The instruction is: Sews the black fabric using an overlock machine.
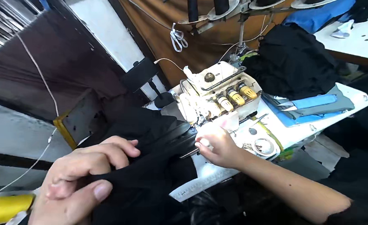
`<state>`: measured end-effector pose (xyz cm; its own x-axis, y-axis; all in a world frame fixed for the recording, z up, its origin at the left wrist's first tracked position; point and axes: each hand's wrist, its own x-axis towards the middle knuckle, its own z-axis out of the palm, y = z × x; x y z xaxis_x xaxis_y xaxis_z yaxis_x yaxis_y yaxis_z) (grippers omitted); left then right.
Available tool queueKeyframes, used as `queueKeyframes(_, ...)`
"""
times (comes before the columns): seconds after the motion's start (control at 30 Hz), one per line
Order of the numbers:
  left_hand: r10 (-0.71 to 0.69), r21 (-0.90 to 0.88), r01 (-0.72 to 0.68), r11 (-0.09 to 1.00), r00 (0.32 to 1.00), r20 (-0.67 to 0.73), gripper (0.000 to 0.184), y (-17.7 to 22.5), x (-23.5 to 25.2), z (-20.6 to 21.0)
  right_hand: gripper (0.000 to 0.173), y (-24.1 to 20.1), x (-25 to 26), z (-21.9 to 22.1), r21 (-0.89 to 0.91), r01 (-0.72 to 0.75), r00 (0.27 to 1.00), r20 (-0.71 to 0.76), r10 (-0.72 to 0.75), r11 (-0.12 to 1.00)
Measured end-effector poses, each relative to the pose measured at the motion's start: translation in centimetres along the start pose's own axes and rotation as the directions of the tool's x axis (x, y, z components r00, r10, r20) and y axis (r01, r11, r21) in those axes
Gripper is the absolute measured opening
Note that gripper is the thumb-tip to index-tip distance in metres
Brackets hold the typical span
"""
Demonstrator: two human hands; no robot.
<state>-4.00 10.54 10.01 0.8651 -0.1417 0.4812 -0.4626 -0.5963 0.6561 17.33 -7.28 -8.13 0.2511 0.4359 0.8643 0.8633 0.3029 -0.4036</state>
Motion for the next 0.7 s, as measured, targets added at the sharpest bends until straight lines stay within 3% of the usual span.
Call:
queueKeyframes(0.13,0.028,0.062,-0.038,0.997,0.988,0.150,0.038,1.7,1.7,1.0,0.019,-1.2,1.5,0.3,0.008,0.056,0.998,0.040,-0.056,0.998)
queueKeyframes(0.4,0.006,0.156,-0.035,0.987,0.983,0.186,0.035,2.5,2.7,1.0,0.022,-0.7,0.3,-0.7,0.128,0.019,0.998,0.053,-0.025,0.992)
queueKeyframes(0.57,0.016,0.046,-0.026,0.999,0.980,0.200,0.035,2.3,3.1,1.5,0.023,-0.3,0.8,-0.7,0.236,-0.007,0.996,0.085,-0.013,0.972)
queueKeyframes(0.7,0.010,-0.046,0.000,0.999,0.976,0.216,0.034,1.9,3.1,1.7,0.019,-0.3,0.9,-0.3,0.304,-0.058,0.998,0.027,0.052,0.951)
